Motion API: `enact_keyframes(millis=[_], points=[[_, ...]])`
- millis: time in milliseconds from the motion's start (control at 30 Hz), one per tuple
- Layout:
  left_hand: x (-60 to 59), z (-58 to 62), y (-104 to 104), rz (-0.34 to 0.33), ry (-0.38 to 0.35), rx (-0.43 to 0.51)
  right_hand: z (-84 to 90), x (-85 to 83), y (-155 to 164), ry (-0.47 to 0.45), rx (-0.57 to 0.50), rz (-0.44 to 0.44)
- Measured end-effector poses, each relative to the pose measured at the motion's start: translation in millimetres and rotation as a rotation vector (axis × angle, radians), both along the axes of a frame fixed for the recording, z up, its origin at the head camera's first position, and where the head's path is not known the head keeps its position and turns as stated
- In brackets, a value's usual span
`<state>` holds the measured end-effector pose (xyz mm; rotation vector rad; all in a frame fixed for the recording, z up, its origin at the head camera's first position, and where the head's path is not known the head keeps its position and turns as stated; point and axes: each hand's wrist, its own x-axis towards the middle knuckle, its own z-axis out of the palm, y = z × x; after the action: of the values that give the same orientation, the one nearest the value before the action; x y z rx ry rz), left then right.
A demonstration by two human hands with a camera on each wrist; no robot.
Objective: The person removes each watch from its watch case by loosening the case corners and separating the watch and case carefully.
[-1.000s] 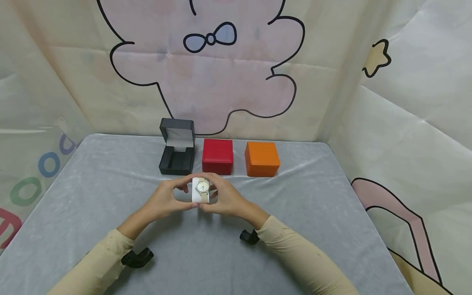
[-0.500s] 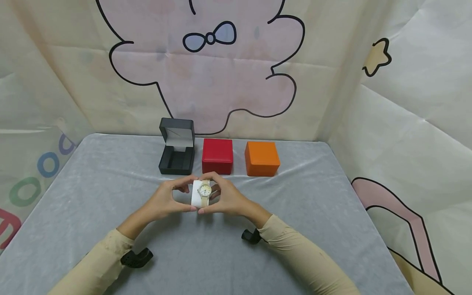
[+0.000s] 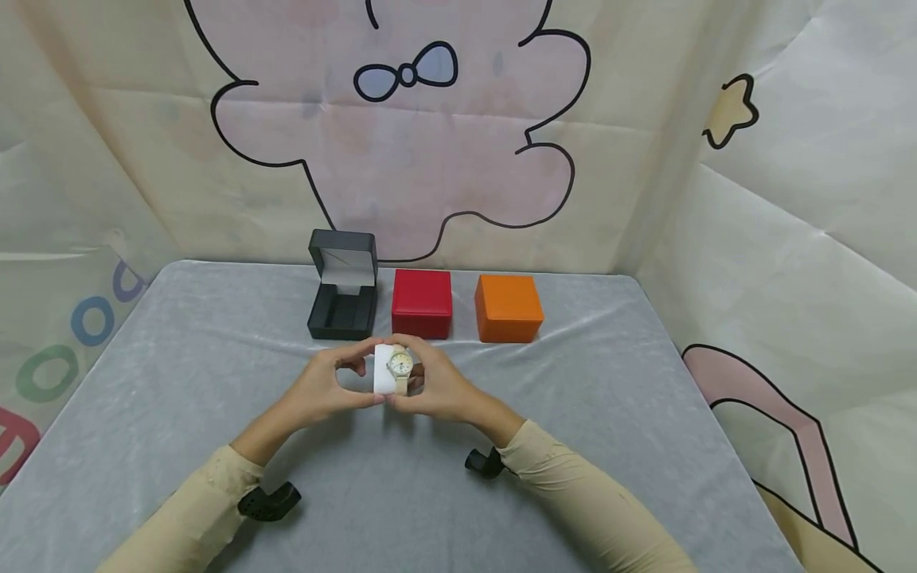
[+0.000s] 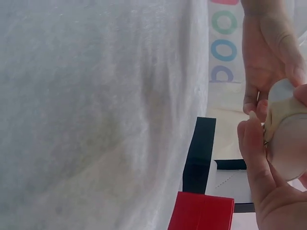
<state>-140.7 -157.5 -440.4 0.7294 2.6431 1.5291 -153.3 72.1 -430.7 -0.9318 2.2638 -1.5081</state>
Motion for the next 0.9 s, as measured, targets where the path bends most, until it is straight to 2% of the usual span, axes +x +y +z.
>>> enact_keyframes(millis=[167, 300, 433, 733, 900], points=[[0.1, 0.1, -3.1, -0.018, -0.016, 0.024, 0.5, -1.7, 2.9, -0.034, -0.014, 0.031], [1.7, 0.2, -5.5, -0.038, -0.043, 0.044, -1.7, -3.7, 6.0, -0.092, -0.061, 0.074], [3.0, -0.6, -7.1, -0.039, -0.043, 0.056, -2.9, -3.9, 6.4, -0.105, -0.104, 0.100], [3.6, -3.1, -8.1, -0.037, -0.033, 0.088, -3.2, -1.0, 4.3, -0.120, -0.109, 0.057], [3.1, -1.3, -7.6, -0.024, -0.019, 0.063, 0.3, 0.5, 2.2, -0.131, -0.093, 0.027]])
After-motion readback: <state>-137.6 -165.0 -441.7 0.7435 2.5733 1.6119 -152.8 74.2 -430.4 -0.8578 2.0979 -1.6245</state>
